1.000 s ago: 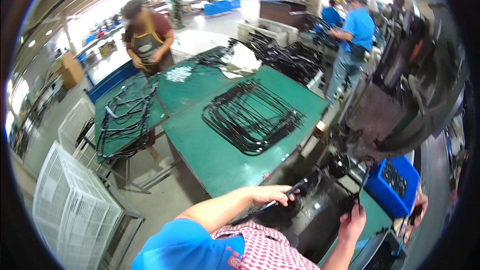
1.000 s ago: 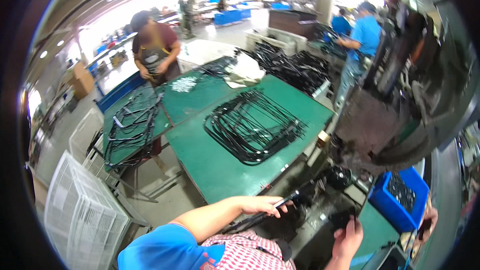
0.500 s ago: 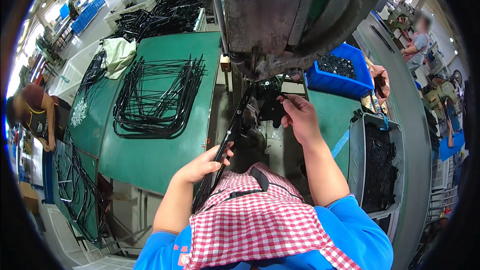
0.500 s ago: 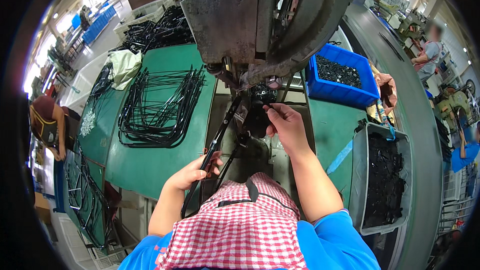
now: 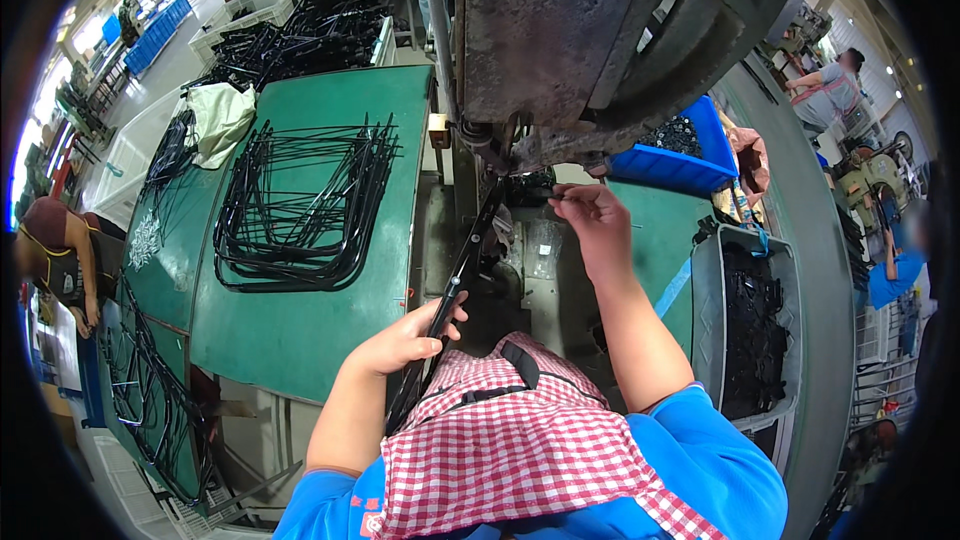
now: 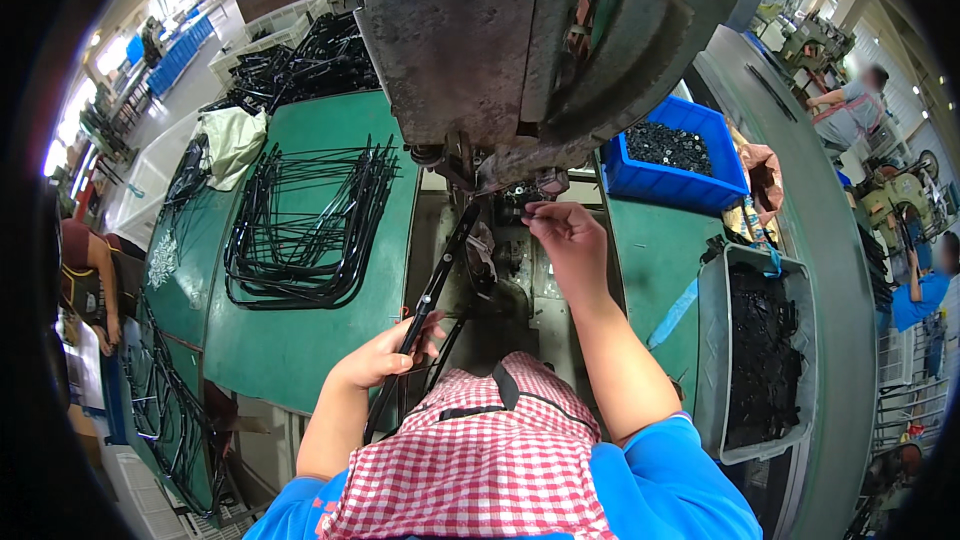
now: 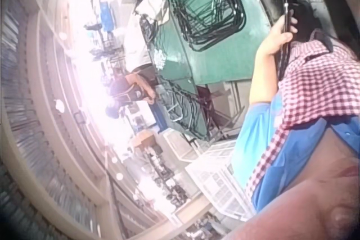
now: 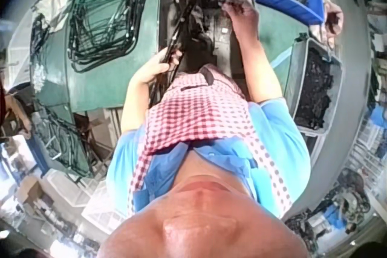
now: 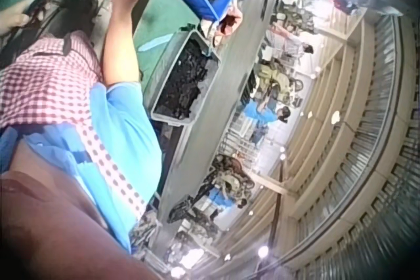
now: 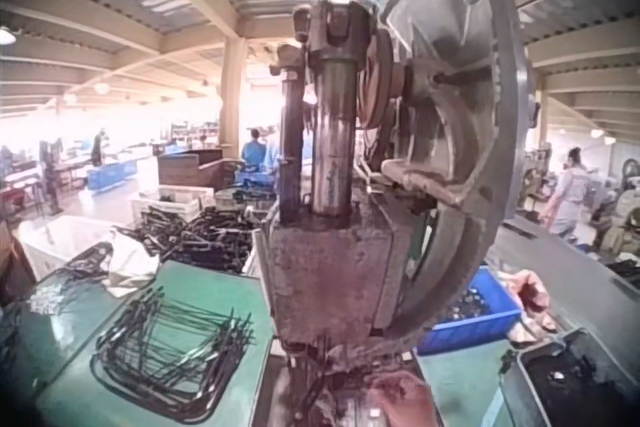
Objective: The person assembles black metal bicycle baskets by inserting small black plastic components into the basket frame using a press machine. They repeatedly pick up a basket frame, place it under the press, add a plastic piece, and then remove the assembled unit to place it on a nearby table.
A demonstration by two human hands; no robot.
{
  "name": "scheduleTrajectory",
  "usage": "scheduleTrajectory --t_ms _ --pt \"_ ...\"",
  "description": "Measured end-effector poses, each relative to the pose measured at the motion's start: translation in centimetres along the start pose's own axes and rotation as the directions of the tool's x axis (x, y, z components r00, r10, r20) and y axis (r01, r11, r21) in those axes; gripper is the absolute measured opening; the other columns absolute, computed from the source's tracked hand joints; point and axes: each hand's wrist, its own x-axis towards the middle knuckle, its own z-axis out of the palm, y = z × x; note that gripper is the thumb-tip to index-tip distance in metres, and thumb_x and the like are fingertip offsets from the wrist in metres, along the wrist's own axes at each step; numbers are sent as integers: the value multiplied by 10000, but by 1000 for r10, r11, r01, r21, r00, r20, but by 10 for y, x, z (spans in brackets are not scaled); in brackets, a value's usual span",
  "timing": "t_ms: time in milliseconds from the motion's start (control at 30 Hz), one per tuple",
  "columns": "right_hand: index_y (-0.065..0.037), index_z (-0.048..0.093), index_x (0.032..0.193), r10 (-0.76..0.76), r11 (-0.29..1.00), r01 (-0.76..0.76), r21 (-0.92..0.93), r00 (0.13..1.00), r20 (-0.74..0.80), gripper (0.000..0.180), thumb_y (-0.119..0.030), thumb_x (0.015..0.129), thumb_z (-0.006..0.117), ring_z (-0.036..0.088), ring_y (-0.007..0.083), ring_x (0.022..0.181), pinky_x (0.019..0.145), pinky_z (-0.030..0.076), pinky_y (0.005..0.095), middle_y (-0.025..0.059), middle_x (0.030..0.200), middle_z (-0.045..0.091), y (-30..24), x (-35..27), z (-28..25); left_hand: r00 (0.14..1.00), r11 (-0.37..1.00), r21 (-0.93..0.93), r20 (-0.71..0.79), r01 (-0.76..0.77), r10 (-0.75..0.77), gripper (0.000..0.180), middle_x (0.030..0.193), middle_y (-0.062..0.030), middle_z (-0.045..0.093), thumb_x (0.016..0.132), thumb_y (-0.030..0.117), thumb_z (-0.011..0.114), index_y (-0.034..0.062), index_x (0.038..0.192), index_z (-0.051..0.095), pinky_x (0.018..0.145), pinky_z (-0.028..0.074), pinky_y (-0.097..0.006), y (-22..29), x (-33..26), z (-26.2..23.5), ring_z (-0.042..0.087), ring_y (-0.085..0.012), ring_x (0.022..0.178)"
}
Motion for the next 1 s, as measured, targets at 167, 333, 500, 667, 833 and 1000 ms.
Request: scheduleTrajectory --t_ms 167,333,500,667,833,1000 --pt "4 598 908 -166 960 187 -208 980 113 223 163 750 592 631 153 906 796 526 268 122 1086 632 0 -11 12 1000 1000 0 15 -13 13 918 1188 -36 450 723 379 668 6 1447 245 773 418 -235 -2 5 -1 478 -126 990" --pt "-22 613 859 -389 761 431 -485 901 190 233 145 697 602 651 192 853 742 533 272 105 1036 660 -10 -11 16 999 1000 -19 -32 16 -17 923 1170 -27 469 694 394 666 2 1434 277 772 404 -224 3 3 3 490 -111 966" --pt "-45 642 899 -357 746 425 -513 905 230 242 110 713 641 649 201 868 706 515 281 98 991 669 -18 -17 11 999 999 -32 -44 24 -25 1000 1173 -30 494 677 556 686 1 1422 317 777 378 -200 2 1 6 517 -107 967" --pt "-65 663 980 -291 685 262 -680 954 73 176 -15 811 663 587 154 749 679 457 231 55 876 655 -16 -14 3 998 999 -29 -62 19 -20 960 1171 -37 497 693 514 676 2 1421 318 862 397 -261 -2 2 7 528 -124 967" --pt "-67 601 1114 374 905 -358 231 927 -28 219 -62 900 556 512 104 657 598 406 204 -7 830 575 17 0 -24 999 1000 -5 -47 27 -28 952 1167 -36 495 697 505 677 -3 1417 320 883 395 -275 -5 4 5 525 -128 970" --pt "-66 501 1231 563 695 -638 331 770 300 366 7 873 514 535 105 671 555 430 222 23 972 586 2 1 -20 997 1000 -13 -66 23 -24 950 1159 -30 490 700 514 674 -8 1413 325 882 393 -273 -6 3 8 517 -129 974"
